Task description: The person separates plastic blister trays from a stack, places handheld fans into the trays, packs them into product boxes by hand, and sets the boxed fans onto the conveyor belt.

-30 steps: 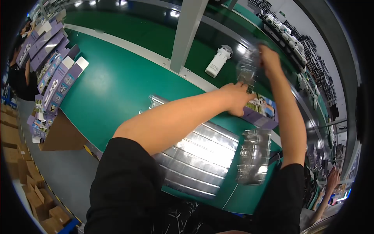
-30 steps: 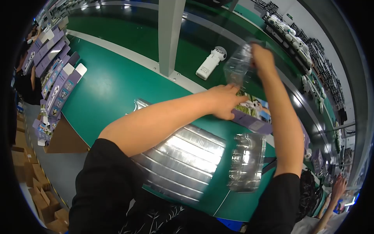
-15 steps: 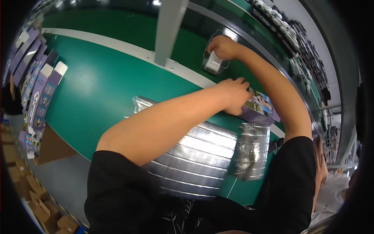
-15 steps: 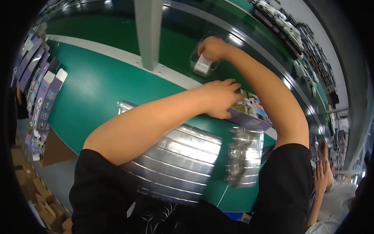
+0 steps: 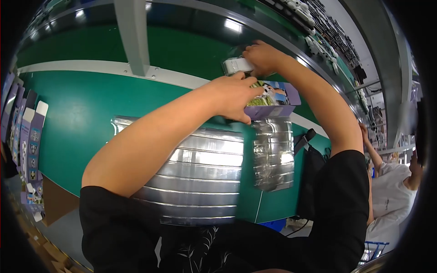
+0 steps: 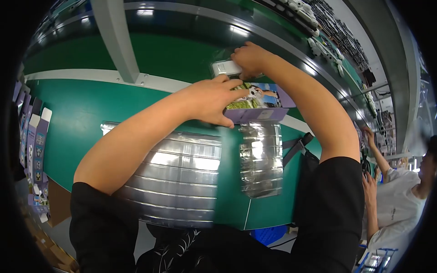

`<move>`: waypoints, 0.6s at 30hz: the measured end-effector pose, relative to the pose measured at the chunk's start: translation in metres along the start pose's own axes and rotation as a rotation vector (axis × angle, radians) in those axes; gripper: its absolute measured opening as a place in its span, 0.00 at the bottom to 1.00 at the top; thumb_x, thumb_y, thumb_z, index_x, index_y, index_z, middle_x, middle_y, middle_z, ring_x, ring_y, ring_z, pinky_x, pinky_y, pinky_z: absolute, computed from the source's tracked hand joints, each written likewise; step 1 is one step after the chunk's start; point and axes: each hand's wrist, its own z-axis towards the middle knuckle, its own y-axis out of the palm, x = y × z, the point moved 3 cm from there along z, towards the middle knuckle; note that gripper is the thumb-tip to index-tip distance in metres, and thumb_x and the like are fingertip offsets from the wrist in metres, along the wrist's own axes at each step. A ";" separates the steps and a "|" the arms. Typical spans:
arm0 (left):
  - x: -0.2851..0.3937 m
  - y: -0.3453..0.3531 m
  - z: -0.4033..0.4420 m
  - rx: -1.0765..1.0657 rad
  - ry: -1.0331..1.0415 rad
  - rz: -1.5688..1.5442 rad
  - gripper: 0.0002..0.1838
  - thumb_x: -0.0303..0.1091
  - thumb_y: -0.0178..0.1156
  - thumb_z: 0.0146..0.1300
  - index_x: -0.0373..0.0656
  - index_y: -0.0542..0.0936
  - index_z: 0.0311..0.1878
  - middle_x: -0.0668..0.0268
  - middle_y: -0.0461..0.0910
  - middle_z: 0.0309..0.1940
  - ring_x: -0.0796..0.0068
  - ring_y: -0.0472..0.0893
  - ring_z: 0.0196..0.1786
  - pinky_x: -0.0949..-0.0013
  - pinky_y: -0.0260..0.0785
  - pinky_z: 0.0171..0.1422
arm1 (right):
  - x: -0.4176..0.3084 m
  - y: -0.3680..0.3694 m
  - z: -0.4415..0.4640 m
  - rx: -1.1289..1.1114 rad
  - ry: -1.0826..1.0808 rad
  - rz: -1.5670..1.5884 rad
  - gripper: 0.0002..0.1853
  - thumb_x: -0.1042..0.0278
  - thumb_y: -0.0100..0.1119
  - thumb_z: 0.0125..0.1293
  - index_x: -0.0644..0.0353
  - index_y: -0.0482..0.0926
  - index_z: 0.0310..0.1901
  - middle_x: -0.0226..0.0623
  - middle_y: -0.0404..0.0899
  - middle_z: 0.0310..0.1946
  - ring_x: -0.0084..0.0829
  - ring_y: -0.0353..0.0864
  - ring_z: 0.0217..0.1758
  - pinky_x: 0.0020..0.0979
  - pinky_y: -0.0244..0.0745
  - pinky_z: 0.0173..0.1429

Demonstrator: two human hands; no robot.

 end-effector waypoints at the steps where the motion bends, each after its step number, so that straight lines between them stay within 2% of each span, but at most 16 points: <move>1: 0.000 0.001 0.002 -0.004 0.014 -0.002 0.37 0.48 0.67 0.54 0.47 0.72 0.67 0.56 0.70 0.64 0.52 0.72 0.62 0.55 0.72 0.62 | 0.003 0.002 -0.005 0.026 -0.052 -0.058 0.27 0.56 0.71 0.44 0.64 0.78 0.45 0.47 0.81 0.43 0.47 0.80 0.52 0.49 0.69 0.62; 2: -0.001 0.002 0.004 -0.002 0.026 -0.007 0.37 0.49 0.67 0.54 0.47 0.72 0.66 0.56 0.72 0.63 0.52 0.74 0.61 0.55 0.73 0.61 | 0.010 0.004 -0.013 0.023 -0.041 -0.053 0.27 0.56 0.71 0.44 0.64 0.78 0.45 0.47 0.81 0.43 0.47 0.80 0.52 0.49 0.69 0.62; 5: -0.010 -0.006 0.005 0.004 0.045 -0.006 0.36 0.51 0.67 0.54 0.47 0.74 0.66 0.55 0.74 0.61 0.51 0.77 0.57 0.56 0.74 0.60 | 0.049 0.002 -0.046 0.129 0.215 0.102 0.26 0.55 0.70 0.44 0.63 0.79 0.43 0.49 0.82 0.40 0.48 0.82 0.47 0.45 0.76 0.55; 7: -0.026 -0.018 0.006 0.045 -0.150 -0.155 0.34 0.54 0.65 0.55 0.47 0.76 0.63 0.56 0.78 0.56 0.52 0.80 0.49 0.57 0.75 0.57 | 0.082 -0.008 -0.073 0.194 0.378 -0.077 0.25 0.53 0.70 0.43 0.63 0.80 0.41 0.51 0.82 0.39 0.49 0.83 0.44 0.43 0.79 0.50; 8: -0.036 -0.021 0.008 0.065 -0.243 -0.232 0.33 0.55 0.64 0.56 0.47 0.78 0.62 0.56 0.80 0.54 0.53 0.82 0.46 0.58 0.76 0.55 | 0.095 -0.005 -0.087 0.192 0.388 -0.081 0.25 0.53 0.70 0.43 0.63 0.80 0.41 0.51 0.82 0.39 0.49 0.83 0.44 0.43 0.79 0.50; 9: -0.045 -0.023 0.009 0.069 -0.230 -0.230 0.33 0.55 0.64 0.56 0.47 0.78 0.62 0.56 0.80 0.54 0.53 0.82 0.46 0.58 0.76 0.55 | 0.113 -0.006 -0.105 0.295 0.590 -0.070 0.26 0.51 0.71 0.43 0.62 0.80 0.40 0.51 0.82 0.39 0.50 0.83 0.45 0.44 0.78 0.50; 10: -0.063 -0.022 0.010 0.168 -0.357 -0.483 0.32 0.58 0.61 0.58 0.46 0.79 0.60 0.56 0.82 0.49 0.55 0.83 0.42 0.60 0.77 0.50 | 0.127 -0.007 -0.123 0.399 0.791 -0.060 0.26 0.50 0.71 0.43 0.62 0.80 0.39 0.52 0.82 0.38 0.51 0.82 0.45 0.46 0.78 0.51; 11: -0.071 -0.025 0.008 0.263 -0.482 -0.736 0.33 0.61 0.58 0.60 0.45 0.81 0.59 0.57 0.84 0.45 0.58 0.83 0.37 0.62 0.78 0.44 | 0.132 -0.006 -0.134 0.399 0.802 -0.068 0.26 0.50 0.71 0.43 0.62 0.80 0.39 0.52 0.82 0.38 0.51 0.82 0.45 0.46 0.78 0.51; 12: -0.073 -0.027 0.007 0.261 -0.467 -0.735 0.33 0.61 0.58 0.60 0.45 0.81 0.59 0.57 0.84 0.45 0.58 0.83 0.37 0.62 0.78 0.44 | 0.135 -0.003 -0.146 0.428 0.834 -0.101 0.27 0.49 0.72 0.43 0.62 0.80 0.39 0.52 0.82 0.37 0.51 0.82 0.45 0.46 0.77 0.50; 14: -0.069 -0.037 -0.001 0.309 -0.669 -1.033 0.34 0.64 0.53 0.62 0.44 0.80 0.56 0.58 0.83 0.40 0.65 0.83 0.35 0.66 0.77 0.33 | 0.138 0.004 -0.167 0.486 0.898 -0.166 0.27 0.47 0.72 0.44 0.62 0.80 0.39 0.52 0.82 0.36 0.52 0.82 0.45 0.47 0.77 0.50; 15: -0.070 -0.036 -0.001 0.304 -0.658 -1.031 0.34 0.64 0.53 0.62 0.44 0.80 0.56 0.58 0.83 0.40 0.65 0.83 0.35 0.66 0.77 0.33 | 0.134 0.006 -0.171 0.486 0.910 -0.170 0.27 0.47 0.72 0.44 0.62 0.80 0.39 0.52 0.82 0.36 0.52 0.82 0.45 0.47 0.77 0.50; 17: -0.073 -0.025 0.000 0.212 -0.678 -1.236 0.33 0.65 0.51 0.63 0.44 0.79 0.53 0.59 0.82 0.38 0.67 0.82 0.33 0.68 0.74 0.28 | 0.119 0.016 -0.162 0.390 0.644 -0.181 0.29 0.46 0.71 0.45 0.62 0.80 0.42 0.49 0.82 0.43 0.51 0.82 0.47 0.46 0.76 0.54; 18: -0.072 -0.021 0.000 0.160 -0.691 -1.336 0.33 0.65 0.50 0.64 0.43 0.78 0.52 0.59 0.82 0.37 0.68 0.82 0.32 0.69 0.73 0.25 | 0.104 0.016 -0.159 0.387 0.654 -0.176 0.29 0.46 0.71 0.45 0.62 0.80 0.42 0.49 0.82 0.43 0.51 0.82 0.47 0.46 0.76 0.54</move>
